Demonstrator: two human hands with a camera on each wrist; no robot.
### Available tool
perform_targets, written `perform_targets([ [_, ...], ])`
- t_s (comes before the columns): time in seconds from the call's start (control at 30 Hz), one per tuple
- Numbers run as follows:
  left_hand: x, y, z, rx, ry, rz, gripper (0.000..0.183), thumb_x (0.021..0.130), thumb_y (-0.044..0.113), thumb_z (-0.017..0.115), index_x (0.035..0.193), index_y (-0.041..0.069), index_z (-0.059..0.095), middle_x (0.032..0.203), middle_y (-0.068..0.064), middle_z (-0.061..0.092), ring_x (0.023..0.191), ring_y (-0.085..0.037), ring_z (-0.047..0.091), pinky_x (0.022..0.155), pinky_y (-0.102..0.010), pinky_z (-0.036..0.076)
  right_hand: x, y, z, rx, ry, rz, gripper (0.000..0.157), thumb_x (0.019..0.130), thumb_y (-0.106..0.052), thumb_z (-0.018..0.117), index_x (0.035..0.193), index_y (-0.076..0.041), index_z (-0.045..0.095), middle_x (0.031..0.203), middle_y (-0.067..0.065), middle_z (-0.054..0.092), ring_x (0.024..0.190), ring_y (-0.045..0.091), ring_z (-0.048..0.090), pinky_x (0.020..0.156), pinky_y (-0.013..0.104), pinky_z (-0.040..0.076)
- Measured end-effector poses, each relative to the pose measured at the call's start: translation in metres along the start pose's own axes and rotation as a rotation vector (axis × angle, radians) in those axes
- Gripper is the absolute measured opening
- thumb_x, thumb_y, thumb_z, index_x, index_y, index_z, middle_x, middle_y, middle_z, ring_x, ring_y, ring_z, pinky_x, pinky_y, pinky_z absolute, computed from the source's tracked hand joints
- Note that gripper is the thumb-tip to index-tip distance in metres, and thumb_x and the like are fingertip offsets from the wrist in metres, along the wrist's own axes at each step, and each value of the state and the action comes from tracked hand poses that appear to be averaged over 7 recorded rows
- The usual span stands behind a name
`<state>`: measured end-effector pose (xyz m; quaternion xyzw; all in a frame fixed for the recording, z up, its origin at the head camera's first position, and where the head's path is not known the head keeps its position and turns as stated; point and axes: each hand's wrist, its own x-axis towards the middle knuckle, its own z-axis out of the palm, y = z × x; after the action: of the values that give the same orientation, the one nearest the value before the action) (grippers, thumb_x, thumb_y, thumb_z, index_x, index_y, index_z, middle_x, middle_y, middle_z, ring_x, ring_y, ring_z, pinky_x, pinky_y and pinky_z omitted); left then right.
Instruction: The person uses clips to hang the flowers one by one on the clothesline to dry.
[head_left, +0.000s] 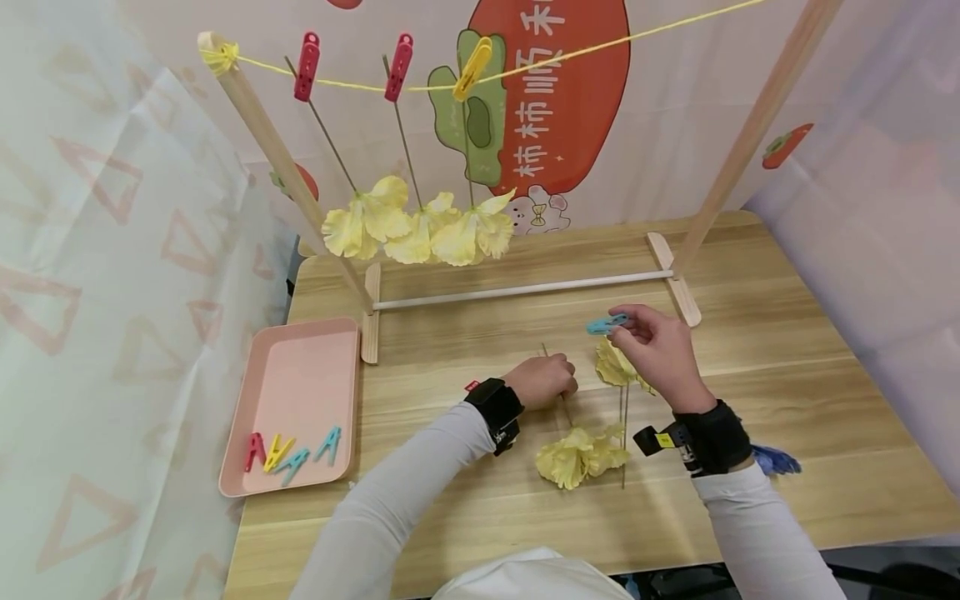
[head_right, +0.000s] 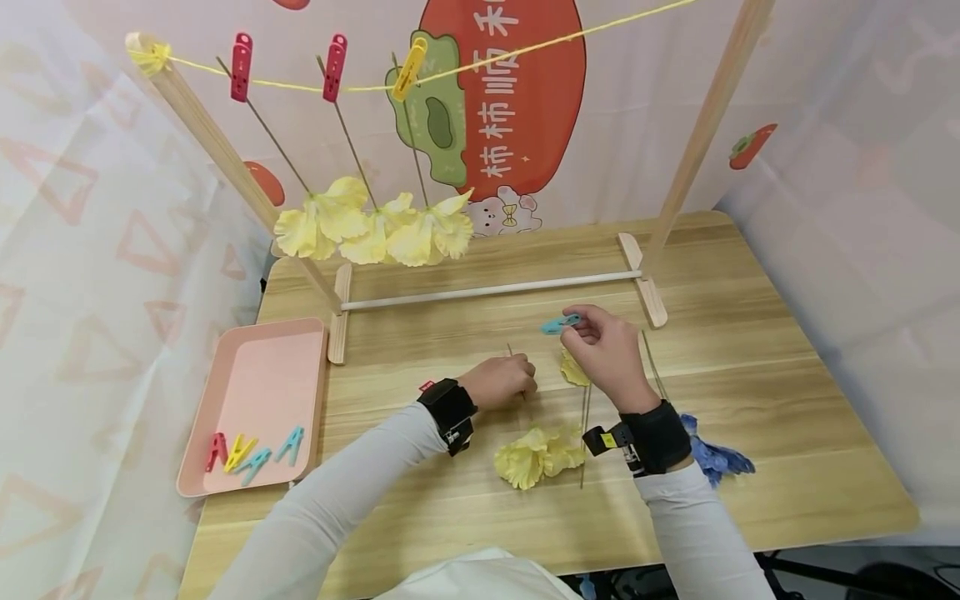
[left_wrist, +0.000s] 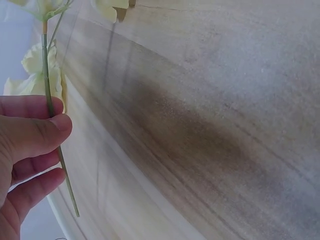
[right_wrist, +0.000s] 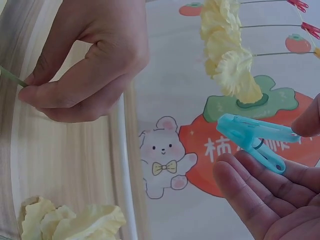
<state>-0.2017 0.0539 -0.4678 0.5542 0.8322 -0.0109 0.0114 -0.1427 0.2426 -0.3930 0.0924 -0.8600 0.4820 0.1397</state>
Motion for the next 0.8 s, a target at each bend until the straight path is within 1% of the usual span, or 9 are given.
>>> perform_targets([
  [0.17,0.002,0.002,0.004,0.009,0.014,0.005,0.026,0.084,-0.005,0.057,0.073,0.015,0.070,0.082,0.003,0.057,0.081,-0.012,0.050,0.062,-0.018,0.033,0.000,0.001,-0.001,-0.008,0.002,0.000,0.027,0.092,-0.014,0.057,0.115,-0.002,0.064,0.092,0.015,0.069,0.074,-0.005,0.062,0.070,0.011,0.049],
  [0.33,0.002,0.001,0.012,0.042,0.133,0.040,0.032,0.086,-0.006,0.056,0.068,0.017,0.068,0.081,0.001,0.051,0.076,-0.014,0.042,0.062,-0.021,0.027,-0.001,-0.002,-0.003,-0.031,0.001,0.024,0.027,0.092,-0.013,0.057,0.116,-0.002,0.064,0.095,0.015,0.069,0.075,-0.006,0.060,0.069,0.010,0.047],
  [0.4,0.002,0.002,0.018,0.073,0.167,0.041,0.032,0.087,-0.003,0.057,0.067,0.020,0.068,0.080,0.001,0.049,0.074,-0.014,0.041,0.062,-0.021,0.028,-0.003,-0.008,-0.004,-0.023,-0.003,0.035,0.028,0.092,-0.010,0.056,0.116,0.001,0.063,0.095,0.017,0.068,0.075,-0.005,0.060,0.069,0.009,0.047],
  [0.5,0.003,0.003,0.026,0.062,0.159,-0.001,0.028,0.087,0.002,0.060,0.070,0.023,0.069,0.078,0.003,0.051,0.070,-0.012,0.047,0.058,-0.021,0.035,-0.006,-0.022,-0.006,-0.008,-0.006,0.040,0.028,0.091,-0.006,0.055,0.115,0.007,0.062,0.095,0.022,0.067,0.075,-0.005,0.059,0.069,0.009,0.047],
  [0.6,0.003,0.006,0.032,-0.005,0.116,-0.100,0.022,0.087,0.005,0.062,0.078,0.023,0.071,0.079,0.004,0.058,0.071,-0.010,0.055,0.057,-0.023,0.043,-0.010,-0.034,-0.007,-0.010,-0.004,0.033,0.028,0.090,-0.003,0.055,0.113,0.010,0.061,0.093,0.024,0.067,0.074,-0.006,0.060,0.068,0.008,0.047],
  [0.67,0.004,0.010,0.035,-0.097,0.107,-0.208,0.016,0.088,0.007,0.062,0.087,0.020,0.070,0.082,0.004,0.063,0.075,-0.010,0.060,0.059,-0.023,0.046,-0.011,-0.035,-0.008,-0.016,-0.003,0.032,0.028,0.090,-0.003,0.054,0.113,0.010,0.061,0.092,0.024,0.067,0.073,-0.005,0.060,0.068,0.009,0.047],
  [0.73,0.005,0.015,0.038,-0.238,0.115,-0.363,0.009,0.088,0.008,0.061,0.090,0.015,0.066,0.080,0.002,0.063,0.071,-0.010,0.060,0.057,-0.023,0.046,-0.012,-0.036,-0.009,-0.015,-0.005,0.037,0.027,0.091,-0.004,0.054,0.113,0.010,0.061,0.092,0.024,0.067,0.073,-0.003,0.061,0.068,0.009,0.047],
  [0.77,0.006,0.017,0.039,-0.321,0.131,-0.453,0.004,0.089,0.010,0.060,0.088,0.013,0.063,0.076,0.001,0.062,0.067,-0.011,0.060,0.055,-0.023,0.045,-0.012,-0.035,-0.009,-0.010,-0.008,0.039,0.028,0.091,-0.004,0.054,0.113,0.010,0.061,0.092,0.024,0.067,0.073,-0.003,0.061,0.068,0.010,0.048],
  [0.8,0.007,0.020,0.039,-0.403,0.157,-0.544,0.006,0.089,0.012,0.061,0.083,0.011,0.060,0.070,0.001,0.060,0.061,-0.011,0.057,0.052,-0.023,0.043,-0.013,-0.034,-0.009,-0.006,-0.010,0.041,0.028,0.091,-0.004,0.054,0.114,0.010,0.061,0.092,0.023,0.067,0.073,-0.002,0.062,0.068,0.010,0.048],
])
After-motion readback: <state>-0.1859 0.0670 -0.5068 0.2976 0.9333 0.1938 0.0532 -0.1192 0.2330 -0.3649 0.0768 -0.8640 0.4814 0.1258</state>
